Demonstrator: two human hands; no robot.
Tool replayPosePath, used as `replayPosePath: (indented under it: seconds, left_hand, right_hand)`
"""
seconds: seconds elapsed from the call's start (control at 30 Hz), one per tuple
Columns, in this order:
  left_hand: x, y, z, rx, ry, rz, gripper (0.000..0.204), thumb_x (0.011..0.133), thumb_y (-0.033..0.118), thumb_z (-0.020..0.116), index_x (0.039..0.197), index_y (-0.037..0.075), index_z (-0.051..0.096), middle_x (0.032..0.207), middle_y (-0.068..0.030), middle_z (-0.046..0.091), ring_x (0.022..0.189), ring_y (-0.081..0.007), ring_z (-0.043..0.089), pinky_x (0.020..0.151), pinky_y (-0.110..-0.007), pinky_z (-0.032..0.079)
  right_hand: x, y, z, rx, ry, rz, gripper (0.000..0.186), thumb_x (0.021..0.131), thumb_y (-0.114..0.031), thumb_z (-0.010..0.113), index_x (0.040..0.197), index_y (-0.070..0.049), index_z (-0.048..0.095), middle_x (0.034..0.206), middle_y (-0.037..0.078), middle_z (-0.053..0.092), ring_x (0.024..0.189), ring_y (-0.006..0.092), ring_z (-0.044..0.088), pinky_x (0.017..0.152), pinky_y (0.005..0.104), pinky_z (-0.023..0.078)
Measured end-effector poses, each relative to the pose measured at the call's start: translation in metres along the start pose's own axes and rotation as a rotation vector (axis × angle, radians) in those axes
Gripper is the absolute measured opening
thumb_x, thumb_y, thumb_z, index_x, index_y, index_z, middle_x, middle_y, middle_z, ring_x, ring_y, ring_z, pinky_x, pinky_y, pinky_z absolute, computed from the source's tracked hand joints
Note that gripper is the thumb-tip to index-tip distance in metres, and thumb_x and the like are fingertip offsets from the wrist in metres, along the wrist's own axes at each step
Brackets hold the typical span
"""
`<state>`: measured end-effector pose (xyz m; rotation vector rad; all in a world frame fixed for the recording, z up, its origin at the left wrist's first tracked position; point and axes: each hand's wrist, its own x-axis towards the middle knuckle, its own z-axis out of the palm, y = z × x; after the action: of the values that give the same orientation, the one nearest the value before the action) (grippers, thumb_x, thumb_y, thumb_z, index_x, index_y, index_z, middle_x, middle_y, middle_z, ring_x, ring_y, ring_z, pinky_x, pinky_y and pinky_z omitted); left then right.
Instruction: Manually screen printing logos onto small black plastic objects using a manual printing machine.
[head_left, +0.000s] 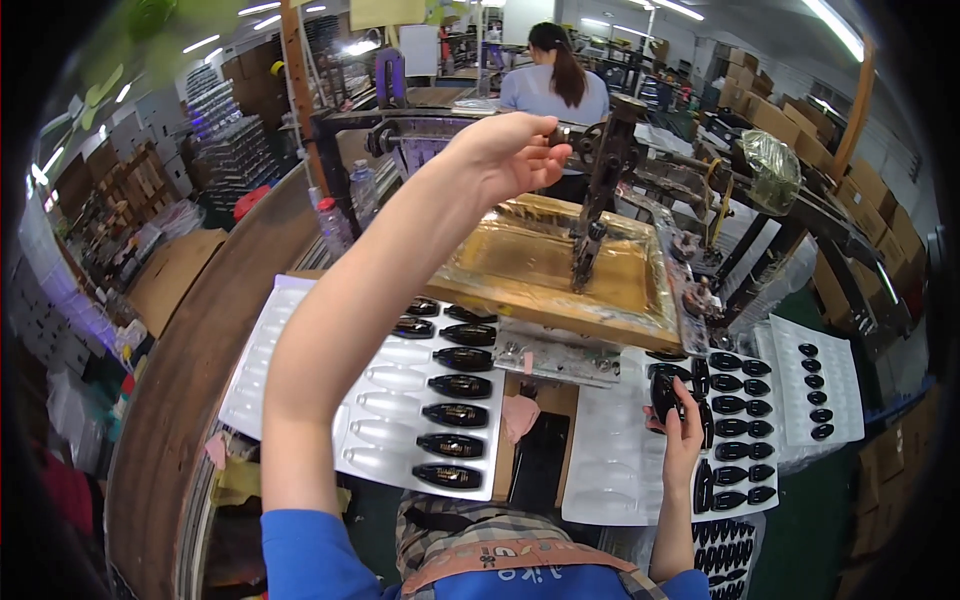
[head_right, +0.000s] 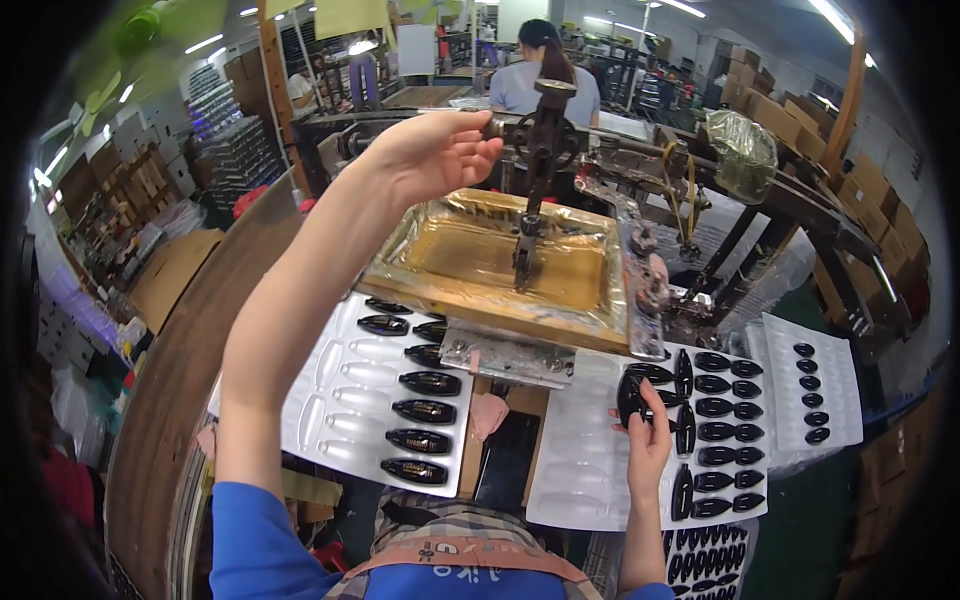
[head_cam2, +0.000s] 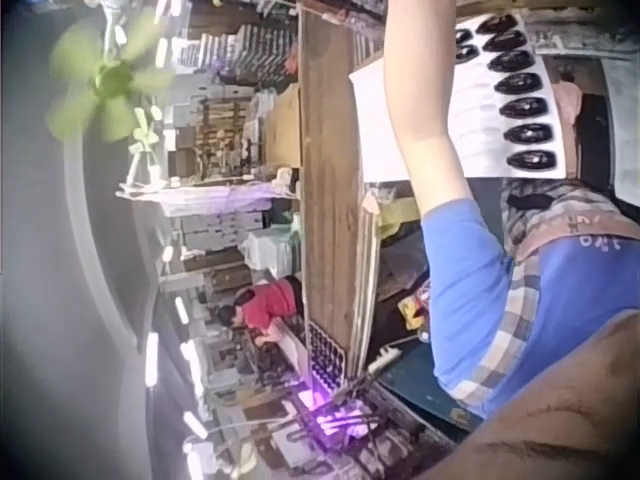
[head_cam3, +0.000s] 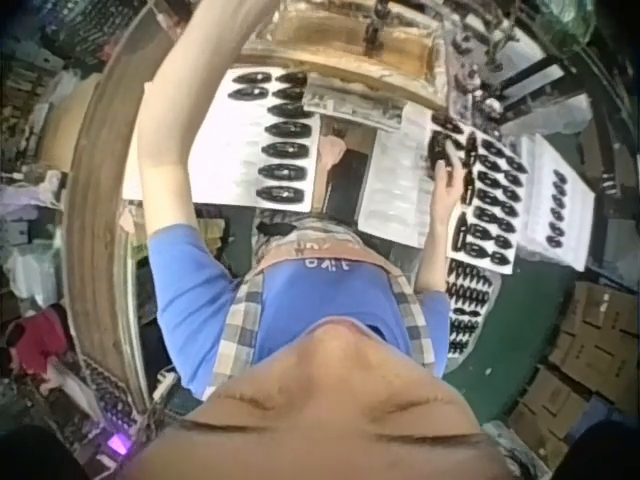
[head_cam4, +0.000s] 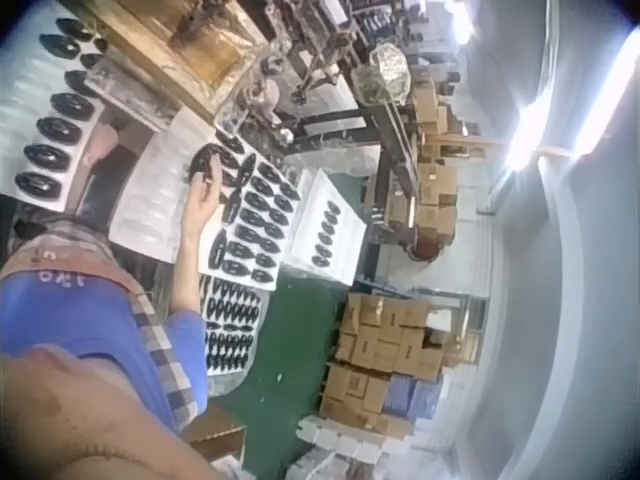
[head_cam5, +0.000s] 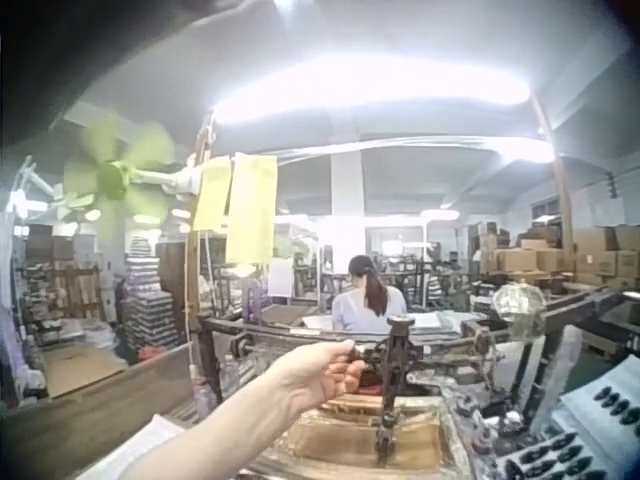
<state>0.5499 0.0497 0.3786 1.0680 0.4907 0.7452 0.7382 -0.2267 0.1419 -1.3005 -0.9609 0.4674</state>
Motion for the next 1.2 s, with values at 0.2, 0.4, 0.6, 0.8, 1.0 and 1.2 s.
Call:
replayPosePath:
  seconds: [0.2, 0.4, 0.6, 0.8, 1.0, 1.2]
  left_hand:
    - [0.002, 0.003, 0.018, -0.016, 0.132, 0.014, 0.013, 0.086, 0.01, 0.047, 0.085, -0.002, 0.043, 0.079, -0.0106, 0.049, 0.067, -0.0149, 0.05, 0.055, -0.024, 0.047]
    - [-0.005, 0.003, 0.004, -0.03, 0.075, -0.006, 0.013, 0.085, 0.011, 0.049, 0.086, -0.001, 0.043, 0.078, -0.0099, 0.049, 0.068, -0.0145, 0.052, 0.056, -0.024, 0.048]
    - [-0.014, -0.002, 0.01, -0.102, 0.036, 0.03, 0.013, 0.085, 0.011, 0.05, 0.087, -0.001, 0.043, 0.081, -0.011, 0.05, 0.071, -0.0162, 0.053, 0.06, -0.026, 0.048]
    - [-0.081, -0.009, 0.002, 0.144, -0.082, 0.285, 0.038, 0.087, 0.019, 0.048, 0.115, -0.005, 0.04, 0.098, -0.0151, 0.054, 0.075, -0.014, 0.054, 0.065, -0.025, 0.046]
    - [-0.165, -0.073, -0.053, 0.605, -0.452, 0.42, 0.022, 0.081, 0.004, 0.053, 0.102, -0.002, 0.055, 0.082, -0.0095, 0.06, 0.072, -0.0151, 0.059, 0.066, -0.027, 0.047]
    - [-0.178, -0.133, -0.11, 0.861, -0.377, 0.161, 0.018, 0.083, 0.007, 0.053, 0.098, -0.001, 0.059, 0.083, -0.0105, 0.063, 0.076, -0.0166, 0.061, 0.068, -0.026, 0.047]
  right_hand:
    - [0.014, 0.001, 0.007, 0.101, -0.11, -0.066, 0.038, 0.079, 0.006, 0.047, 0.116, -0.001, 0.04, 0.132, 0.013, 0.03, 0.092, 0.0203, 0.056, 0.072, 0.0247, 0.048]
    - [0.066, -0.024, 0.045, -0.143, -0.225, -0.231, 0.04, 0.075, 0.002, 0.057, 0.113, 0.0, 0.044, 0.125, 0.013, 0.04, 0.105, 0.0192, 0.048, 0.083, 0.0288, 0.043]
    - [0.094, -0.026, 0.099, -0.569, -0.37, -0.554, 0.042, 0.074, -0.026, 0.067, 0.103, 0.0, 0.053, 0.088, 0.012, 0.06, 0.077, 0.0195, 0.057, 0.07, 0.0285, 0.044]
    - [0.088, -0.041, 0.105, -0.579, -0.648, -0.045, 0.037, 0.078, -0.029, 0.06, 0.102, -0.002, 0.052, 0.085, 0.014, 0.057, 0.079, 0.0279, 0.056, 0.071, 0.0339, 0.043]
    - [0.074, -0.008, 0.033, -0.582, -0.206, -0.202, 0.037, 0.081, -0.024, 0.056, 0.107, 0.001, 0.05, 0.102, 0.021, 0.053, 0.099, 0.0354, 0.048, 0.086, 0.0361, 0.036]
    - [0.017, 0.049, -0.043, -1.232, -0.213, -0.055, 0.053, 0.076, -0.022, 0.061, 0.114, 0.009, 0.041, 0.119, 0.03, 0.04, 0.11, 0.0391, 0.041, 0.093, 0.0386, 0.034]
